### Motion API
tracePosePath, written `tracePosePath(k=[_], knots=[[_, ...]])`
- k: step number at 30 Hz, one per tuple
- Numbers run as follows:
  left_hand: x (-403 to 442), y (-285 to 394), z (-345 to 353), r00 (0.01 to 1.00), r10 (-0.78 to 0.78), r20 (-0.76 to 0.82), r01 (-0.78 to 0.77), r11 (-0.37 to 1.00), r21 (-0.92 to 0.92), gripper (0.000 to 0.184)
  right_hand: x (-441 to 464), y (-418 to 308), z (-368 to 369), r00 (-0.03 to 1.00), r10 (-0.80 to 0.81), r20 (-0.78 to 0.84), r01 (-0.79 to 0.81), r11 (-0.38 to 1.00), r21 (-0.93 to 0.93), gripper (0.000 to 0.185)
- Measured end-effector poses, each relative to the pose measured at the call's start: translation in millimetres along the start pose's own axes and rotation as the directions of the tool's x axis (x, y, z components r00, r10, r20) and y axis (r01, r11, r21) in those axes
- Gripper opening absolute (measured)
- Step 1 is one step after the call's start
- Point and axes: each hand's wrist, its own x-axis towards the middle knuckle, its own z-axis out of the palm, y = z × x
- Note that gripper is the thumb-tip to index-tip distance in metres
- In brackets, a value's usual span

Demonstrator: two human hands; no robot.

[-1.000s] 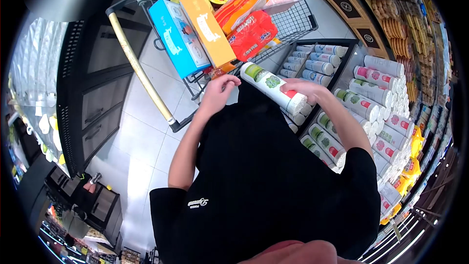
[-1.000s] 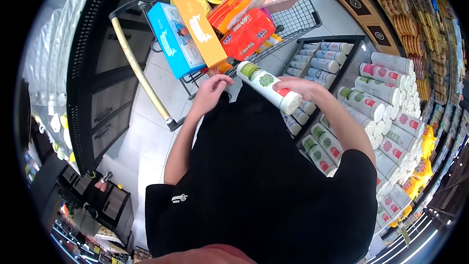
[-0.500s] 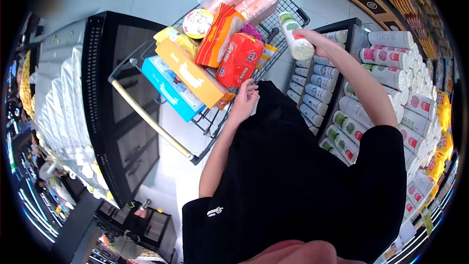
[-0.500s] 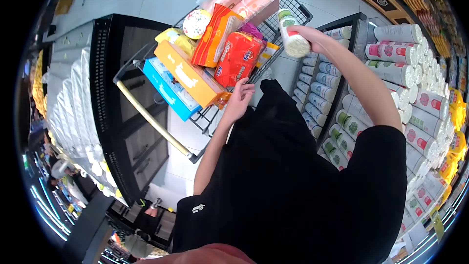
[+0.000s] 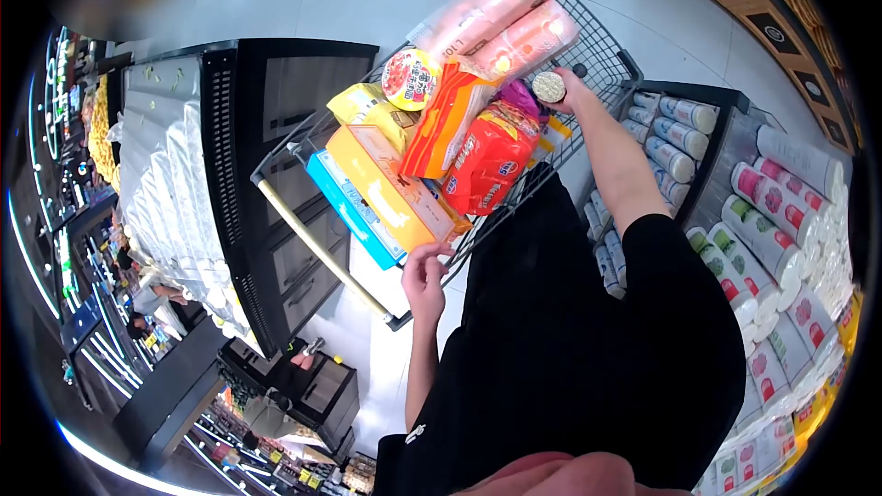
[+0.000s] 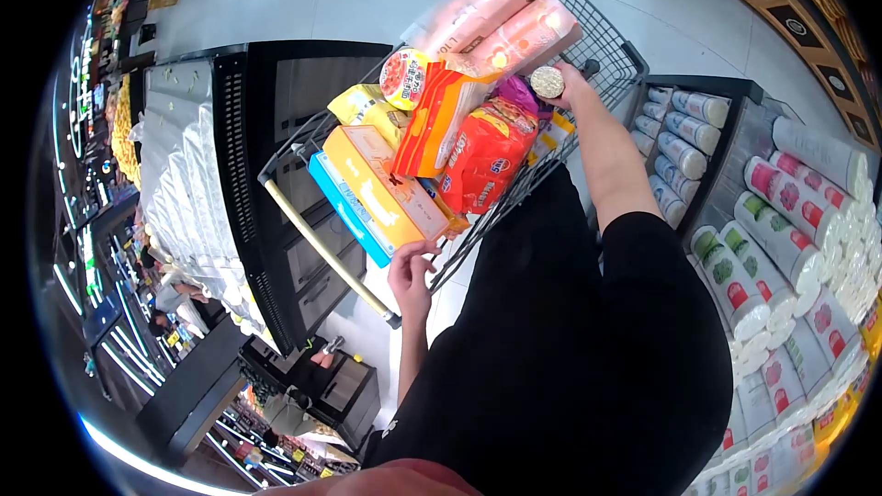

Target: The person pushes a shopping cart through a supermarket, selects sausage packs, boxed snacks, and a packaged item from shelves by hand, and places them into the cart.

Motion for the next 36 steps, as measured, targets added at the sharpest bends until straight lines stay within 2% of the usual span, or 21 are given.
tracePosePath(k=[2,4,6,10,14,16,18,19,21,22,23,24,25,26,28,29,30,31,33,34,36], knots=[[-7,12,-8,0.984,0.014,-0.179,-0.031,0.995,-0.093,0.016,19,-2,1,0.999,0.045,0.02,-0.046,0.998,0.042,0.039],[-5,15,-19,0.954,0.103,-0.281,-0.117,0.993,-0.033,0.015,29,-7,7,0.997,0.027,-0.066,-0.017,0.988,0.151,0.042],[-8,12,-35,0.91,0.167,-0.38,-0.173,0.985,0.021,0.014,32,-4,10,0.998,0.027,-0.059,-0.015,0.982,0.187,0.043],[-11,1,-81,0.811,0.211,-0.546,-0.174,0.977,0.119,0.014,24,0,9,0.998,0.007,-0.064,0.006,0.977,0.213,0.047],[-17,-26,-160,0.671,0.284,-0.685,-0.214,0.959,0.188,0.01,23,16,-23,0.986,0.156,-0.062,-0.137,0.962,0.236,0.069],[-15,-59,-203,0.65,0.248,-0.718,-0.217,0.966,0.138,0.009,10,31,-44,0.974,-0.13,-0.188,0.093,0.977,-0.194,0.072],[-1,-80,-238,0.693,0.215,-0.689,-0.163,0.977,0.141,0.014,-24,54,-46,0.912,-0.389,-0.129,0.337,0.892,-0.301,0.058],[10,-94,-254,0.735,0.173,-0.656,-0.138,0.985,0.105,0.024,-42,68,-50,0.862,-0.499,-0.092,0.451,0.836,-0.312,0.051],[28,-113,-267,0.824,0.046,-0.564,-0.08,0.996,-0.035,0.039,-89,102,-45,0.642,-0.758,-0.12,0.714,0.647,-0.267,0.027],[39,-124,-271,0.88,-0.028,-0.474,-0.05,0.987,-0.151,0.045,-109,128,-43,0.461,-0.872,-0.164,0.826,0.489,-0.28,0.016],[44,-137,-274,0.935,-0.015,-0.355,-0.052,0.982,-0.179,0.048,-128,159,-36,0.259,-0.944,-0.205,0.901,0.313,-0.299,0.011],[50,-149,-275,0.973,0.006,-0.23,-0.055,0.978,-0.203,0.051,-165,201,-17,0.071,-0.989,-0.133,0.914,0.118,-0.389,0.012],[41,-135,-260,0.966,-0.02,-0.258,-0.033,0.979,-0.199,0.053,-215,253,8,-0.11,-0.993,-0.046,0.881,-0.076,-0.467,0.014],[45,-144,-254,0.958,0.039,-0.283,-0.105,0.97,-0.221,0.056,-260,308,31,0.024,-0.998,0.05,0.911,0.001,-0.413,0.014],[39,-153,-255,0.937,0.112,-0.331,-0.187,0.961,-0.204,0.057,-301,421,65,0.107,-0.933,0.345,0.925,-0.034,-0.379,0.008],[37,-155,-258,0.94,0.12,-0.32,-0.197,0.955,-0.221,0.057,-297,464,73,0.065,-0.823,0.564,0.886,-0.212,-0.412,0.008],[36,-155,-259,0.955,0.057,-0.292,-0.165,0.919,-0.359,0.059,-308,492,91,0.055,-0.65,0.758,0.836,-0.385,-0.391,0.021],[40,-151,-264,0.97,0.015,-0.242,-0.132,0.871,-0.473,0.061,-315,520,109,0.162,-0.504,0.848,0.743,-0.503,-0.441,0.039],[35,-149,-263,0.974,-0.005,-0.226,-0.114,0.854,-0.507,0.059,-301,569,123,0.161,-0.332,0.929,0.667,-0.657,-0.351,0.066],[34,-150,-264,0.975,-0.048,-0.217,-0.077,0.843,-0.532,0.058,-295,592,130,0.091,-0.364,0.927,0.664,-0.672,-0.329,0.068],[46,-153,-259,0.984,-0.003,-0.175,-0.089,0.853,-0.515,0.054,-282,605,140,0.38,-0.425,0.822,0.58,-0.583,-0.569,0.062]])
